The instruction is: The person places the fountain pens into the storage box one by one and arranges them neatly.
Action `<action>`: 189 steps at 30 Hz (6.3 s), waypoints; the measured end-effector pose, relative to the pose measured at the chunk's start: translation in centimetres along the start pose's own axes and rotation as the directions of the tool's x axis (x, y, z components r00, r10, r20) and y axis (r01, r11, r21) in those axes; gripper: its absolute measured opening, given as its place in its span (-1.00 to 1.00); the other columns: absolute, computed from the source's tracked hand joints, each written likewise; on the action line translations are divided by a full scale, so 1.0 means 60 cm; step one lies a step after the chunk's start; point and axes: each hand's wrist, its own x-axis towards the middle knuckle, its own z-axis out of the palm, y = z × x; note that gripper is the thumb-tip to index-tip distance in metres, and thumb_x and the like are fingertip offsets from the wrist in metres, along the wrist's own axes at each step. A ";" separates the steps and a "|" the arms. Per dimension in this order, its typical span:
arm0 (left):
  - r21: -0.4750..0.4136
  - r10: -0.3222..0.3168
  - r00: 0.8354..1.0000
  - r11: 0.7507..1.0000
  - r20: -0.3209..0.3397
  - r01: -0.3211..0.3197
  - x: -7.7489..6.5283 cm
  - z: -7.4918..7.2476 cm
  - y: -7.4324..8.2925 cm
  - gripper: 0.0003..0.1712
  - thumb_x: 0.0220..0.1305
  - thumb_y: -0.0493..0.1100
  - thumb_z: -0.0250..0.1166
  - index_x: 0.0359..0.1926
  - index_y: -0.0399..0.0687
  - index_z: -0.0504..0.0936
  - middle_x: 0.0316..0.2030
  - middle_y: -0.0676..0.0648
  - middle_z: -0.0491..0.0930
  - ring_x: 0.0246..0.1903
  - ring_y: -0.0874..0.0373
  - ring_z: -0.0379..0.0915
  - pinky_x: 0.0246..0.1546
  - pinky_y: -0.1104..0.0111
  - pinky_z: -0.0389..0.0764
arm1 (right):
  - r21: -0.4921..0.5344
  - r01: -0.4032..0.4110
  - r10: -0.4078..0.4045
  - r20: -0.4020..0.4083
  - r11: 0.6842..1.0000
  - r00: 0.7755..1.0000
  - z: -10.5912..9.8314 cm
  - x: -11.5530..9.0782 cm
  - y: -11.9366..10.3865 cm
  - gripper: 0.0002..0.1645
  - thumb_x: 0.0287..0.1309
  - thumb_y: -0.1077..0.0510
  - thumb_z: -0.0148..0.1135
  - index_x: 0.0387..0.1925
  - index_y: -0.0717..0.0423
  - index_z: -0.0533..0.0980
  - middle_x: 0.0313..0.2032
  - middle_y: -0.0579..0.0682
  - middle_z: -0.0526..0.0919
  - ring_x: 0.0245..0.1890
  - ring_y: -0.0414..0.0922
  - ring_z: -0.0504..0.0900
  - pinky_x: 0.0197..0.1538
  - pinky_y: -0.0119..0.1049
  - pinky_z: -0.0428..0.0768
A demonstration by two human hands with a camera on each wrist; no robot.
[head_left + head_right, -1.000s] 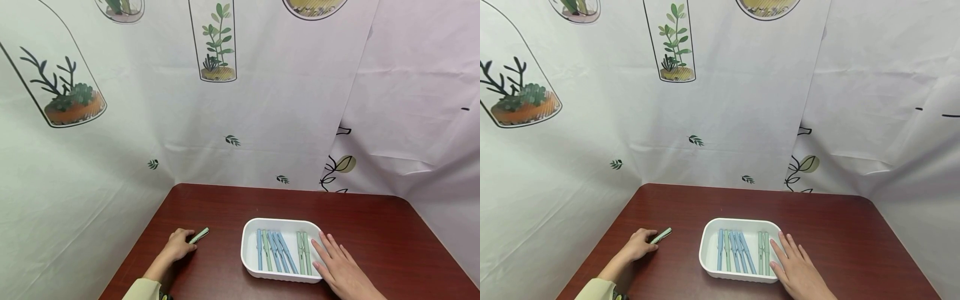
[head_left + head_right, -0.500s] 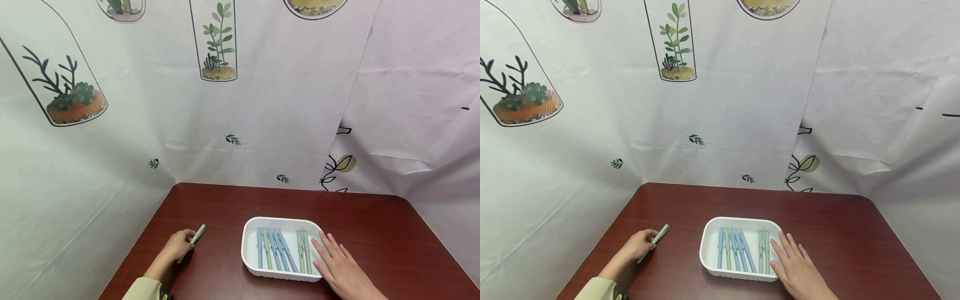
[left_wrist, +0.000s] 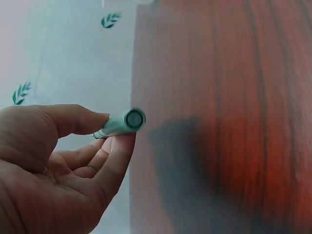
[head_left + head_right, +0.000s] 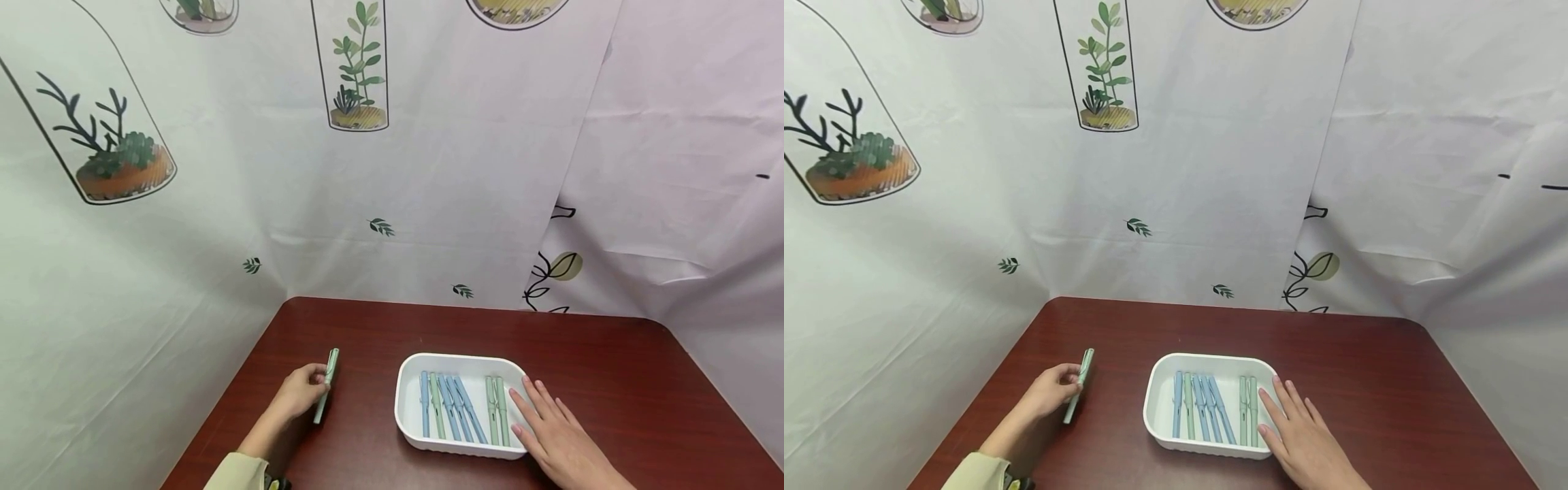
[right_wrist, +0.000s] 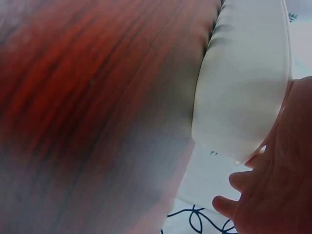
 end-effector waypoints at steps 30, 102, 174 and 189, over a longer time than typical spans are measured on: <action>-0.477 0.118 0.981 0.878 0.152 -0.032 -0.002 0.054 0.085 -0.46 0.32 -0.31 0.30 0.23 -0.53 0.42 -0.09 -0.22 0.59 -0.26 0.18 0.59 -0.17 0.10 0.71 | 0.005 0.004 -0.004 -0.016 1.000 1.000 0.004 0.000 0.002 -0.30 0.39 -0.25 0.15 0.44 -0.07 0.40 0.51 0.11 0.25 0.46 0.22 0.25 0.48 0.13 0.17; -0.576 0.248 0.922 0.817 0.296 -0.034 -0.003 0.164 0.185 -0.46 0.29 -0.34 0.31 0.23 -0.49 0.41 -0.13 -0.19 0.60 -0.22 0.17 0.59 -0.19 0.12 0.75 | -0.004 0.021 -0.021 -0.031 1.000 0.999 0.005 -0.001 0.004 -0.29 0.38 -0.22 0.17 0.45 -0.09 0.39 0.51 0.09 0.24 0.47 0.21 0.25 0.50 0.05 0.15; -0.555 0.206 0.906 0.831 0.371 0.038 -0.022 0.270 0.241 -0.63 0.22 -0.44 0.30 0.04 -0.32 0.47 -0.36 -0.08 0.54 -0.49 0.19 0.53 -0.39 0.31 0.74 | 0.007 0.033 -0.033 -0.041 0.999 0.999 -0.002 0.000 0.001 -0.35 0.41 -0.13 0.17 0.44 -0.05 0.40 0.51 0.14 0.25 0.46 0.24 0.25 0.32 0.20 0.34; -0.476 0.192 0.899 0.879 0.394 0.021 -0.026 0.288 0.251 -0.69 0.23 -0.43 0.31 -0.03 -0.25 0.47 -0.37 -0.09 0.54 -0.51 0.19 0.54 -0.41 0.28 0.74 | 0.011 0.019 -0.019 -0.035 1.000 0.999 0.000 -0.002 0.000 -0.34 0.42 -0.16 0.15 0.46 -0.09 0.38 0.52 0.12 0.23 0.47 0.22 0.25 0.49 0.05 0.17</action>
